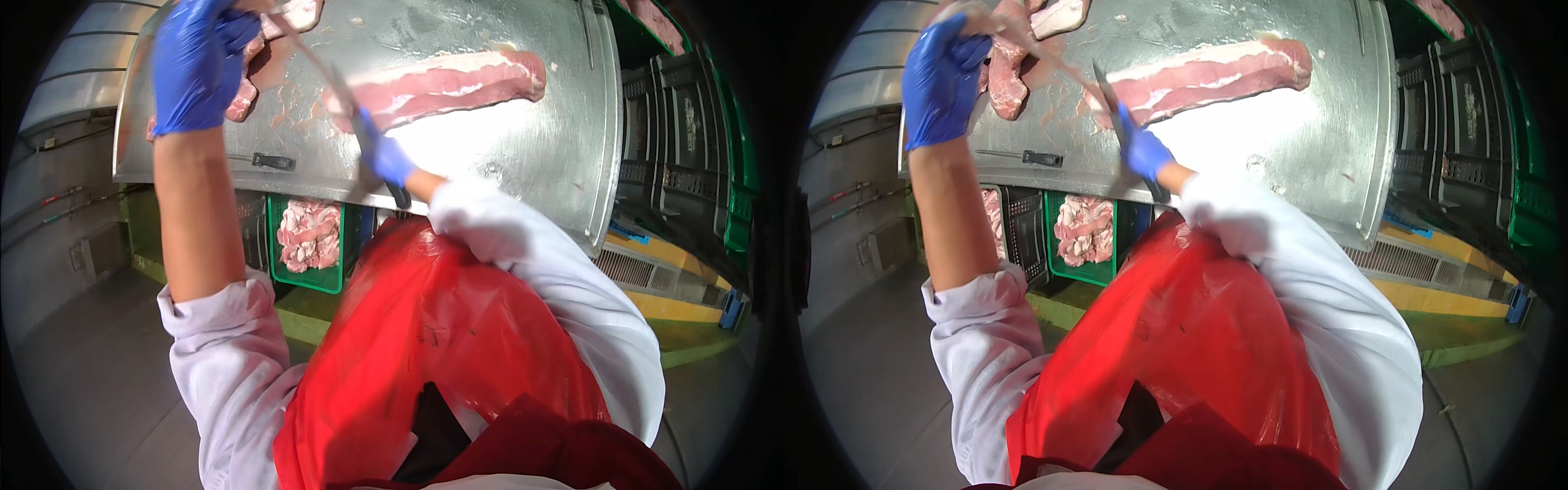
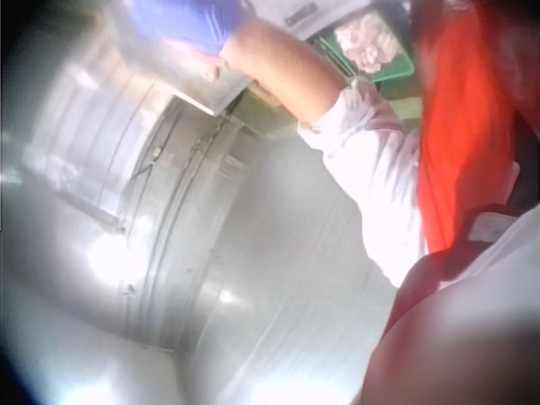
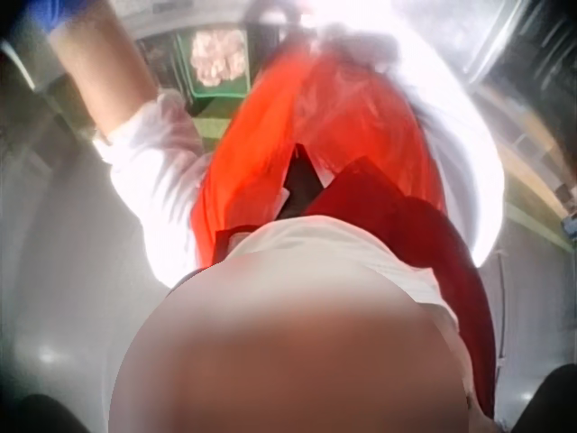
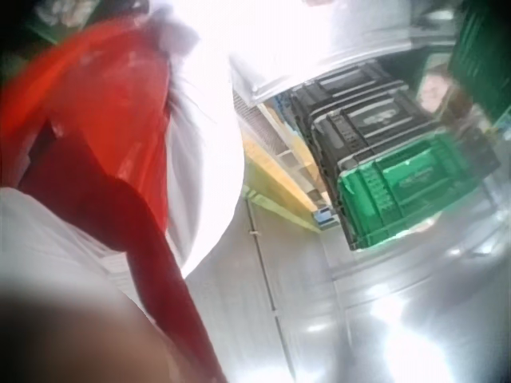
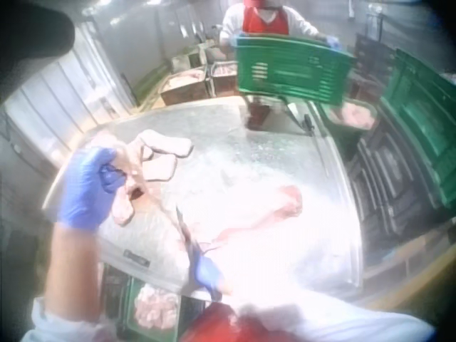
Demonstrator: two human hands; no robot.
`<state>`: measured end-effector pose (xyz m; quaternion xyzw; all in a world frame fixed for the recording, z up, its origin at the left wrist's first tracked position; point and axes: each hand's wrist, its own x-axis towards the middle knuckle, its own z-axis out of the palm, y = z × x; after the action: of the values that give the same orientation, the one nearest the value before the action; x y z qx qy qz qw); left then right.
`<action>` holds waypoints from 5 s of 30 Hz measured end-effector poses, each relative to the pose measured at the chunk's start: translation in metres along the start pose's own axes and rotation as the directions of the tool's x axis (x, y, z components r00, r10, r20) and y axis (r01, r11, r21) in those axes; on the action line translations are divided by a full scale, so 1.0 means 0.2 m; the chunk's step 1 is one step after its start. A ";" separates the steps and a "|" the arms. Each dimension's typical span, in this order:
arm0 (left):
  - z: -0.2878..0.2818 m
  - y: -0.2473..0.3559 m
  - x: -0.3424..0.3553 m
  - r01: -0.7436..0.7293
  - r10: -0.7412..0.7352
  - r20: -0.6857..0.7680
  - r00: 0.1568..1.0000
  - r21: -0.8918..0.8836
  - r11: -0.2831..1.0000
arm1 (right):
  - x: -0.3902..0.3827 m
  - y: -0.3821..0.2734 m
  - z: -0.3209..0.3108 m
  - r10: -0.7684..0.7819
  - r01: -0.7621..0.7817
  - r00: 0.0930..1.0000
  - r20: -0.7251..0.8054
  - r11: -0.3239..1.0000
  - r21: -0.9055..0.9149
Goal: The person trims fat from large cuts of raw meat using a knife on a stainless steel table. Trimmed fat is placed into a green basket, and the trimmed meat is set aside on the table.
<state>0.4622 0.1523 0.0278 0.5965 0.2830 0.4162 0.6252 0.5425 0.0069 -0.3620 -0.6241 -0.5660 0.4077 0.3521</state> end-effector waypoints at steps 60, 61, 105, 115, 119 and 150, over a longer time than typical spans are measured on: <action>0.24 -1.72 0.07 -0.352 0.194 0.295 0.936 0.754 0.554 | -0.85 -0.35 -1.30 0.583 -0.379 0.765 -0.274 0.751 0.541; 0.46 -1.69 0.14 -0.316 0.181 0.260 0.948 0.719 0.620 | -0.77 -0.21 -1.36 0.507 -0.269 0.756 -0.414 0.817 0.510; 0.51 -1.84 0.57 -0.035 -0.320 0.462 0.827 0.611 0.791 | -0.09 -0.04 -1.17 0.384 -0.383 0.923 0.013 0.919 0.092; 0.29 -1.85 0.58 0.210 -0.285 0.401 0.871 0.221 0.952 | -0.06 -0.17 -1.02 0.369 -0.373 0.928 0.061 0.909 0.183; 0.41 -1.44 0.46 0.553 -0.541 0.163 0.825 -0.039 0.832 | -0.14 -0.09 -0.86 0.306 -0.298 0.951 -0.038 0.944 0.141; -0.22 -0.84 0.19 0.234 -0.312 -0.032 0.950 -0.588 0.774 | -0.02 -0.45 -0.50 0.243 -0.261 0.939 0.242 0.964 0.044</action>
<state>0.4747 0.2166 -0.1377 0.3035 0.2665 0.4243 0.8105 0.5947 0.0161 -0.2384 -0.6253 -0.5031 0.5412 0.2510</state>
